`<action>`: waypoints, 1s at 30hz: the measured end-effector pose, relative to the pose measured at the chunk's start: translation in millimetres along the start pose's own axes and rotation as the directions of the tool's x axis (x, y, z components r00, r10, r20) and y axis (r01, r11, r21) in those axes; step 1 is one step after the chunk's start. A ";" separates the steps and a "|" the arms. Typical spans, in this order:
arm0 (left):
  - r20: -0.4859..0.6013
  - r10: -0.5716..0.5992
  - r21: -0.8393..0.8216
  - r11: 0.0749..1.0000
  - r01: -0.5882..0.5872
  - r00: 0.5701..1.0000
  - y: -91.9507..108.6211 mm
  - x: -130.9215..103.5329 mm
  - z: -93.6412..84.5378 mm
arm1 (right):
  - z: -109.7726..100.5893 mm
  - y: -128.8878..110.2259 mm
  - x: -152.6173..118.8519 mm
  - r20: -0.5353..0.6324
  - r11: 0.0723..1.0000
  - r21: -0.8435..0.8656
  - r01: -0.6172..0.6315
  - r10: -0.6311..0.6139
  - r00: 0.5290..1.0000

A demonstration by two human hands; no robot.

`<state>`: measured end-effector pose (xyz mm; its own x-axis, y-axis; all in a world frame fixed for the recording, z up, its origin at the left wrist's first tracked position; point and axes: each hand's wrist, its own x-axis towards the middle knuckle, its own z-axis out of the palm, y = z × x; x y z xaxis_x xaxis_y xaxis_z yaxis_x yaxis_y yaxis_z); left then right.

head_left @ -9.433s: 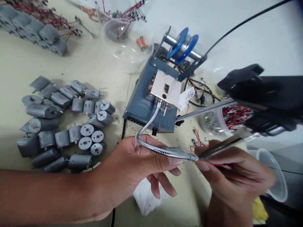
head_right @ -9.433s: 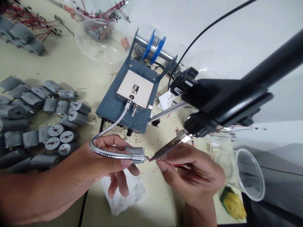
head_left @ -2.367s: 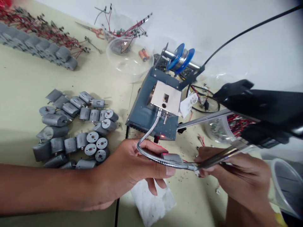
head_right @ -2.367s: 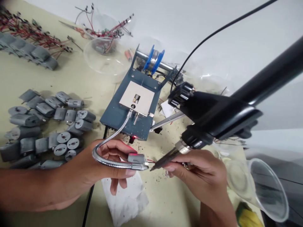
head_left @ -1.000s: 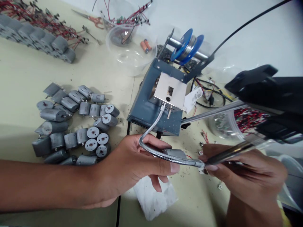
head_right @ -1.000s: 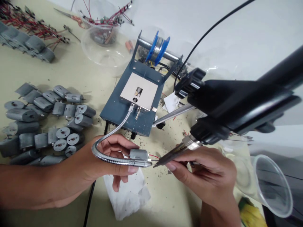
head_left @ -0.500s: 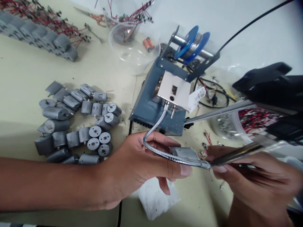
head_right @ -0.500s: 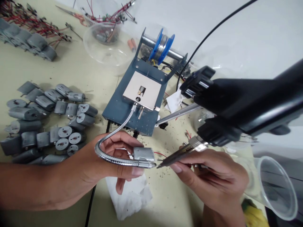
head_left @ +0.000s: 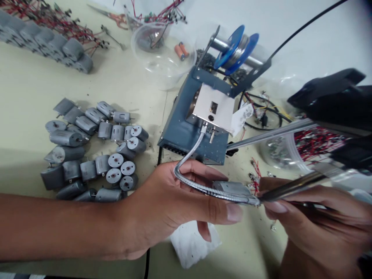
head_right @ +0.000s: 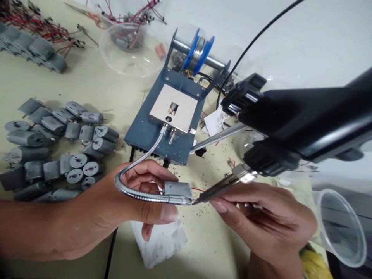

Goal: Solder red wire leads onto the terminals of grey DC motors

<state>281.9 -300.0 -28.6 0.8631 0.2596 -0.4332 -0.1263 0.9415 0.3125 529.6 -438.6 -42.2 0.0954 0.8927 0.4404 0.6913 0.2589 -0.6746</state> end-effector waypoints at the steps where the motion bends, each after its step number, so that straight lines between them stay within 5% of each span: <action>1: 0.007 0.002 -0.004 1.000 -0.002 1.000 0.3 -0.5 0.5 | -0.6 -0.1 0.8 0.009 1.000 0.000 0.008 -0.008 1.000; 30: -0.068 -0.030 0.126 0.991 0.038 0.997 5.7 -4.9 2.3 | -1.3 -5.5 3.3 -0.034 0.999 0.013 -0.037 0.037 0.999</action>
<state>278.0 -296.4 -22.7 0.8310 0.2455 -0.4991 -0.0305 0.9161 0.3998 527.0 -437.5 -36.3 0.1452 0.8889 0.4346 0.6781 0.2304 -0.6979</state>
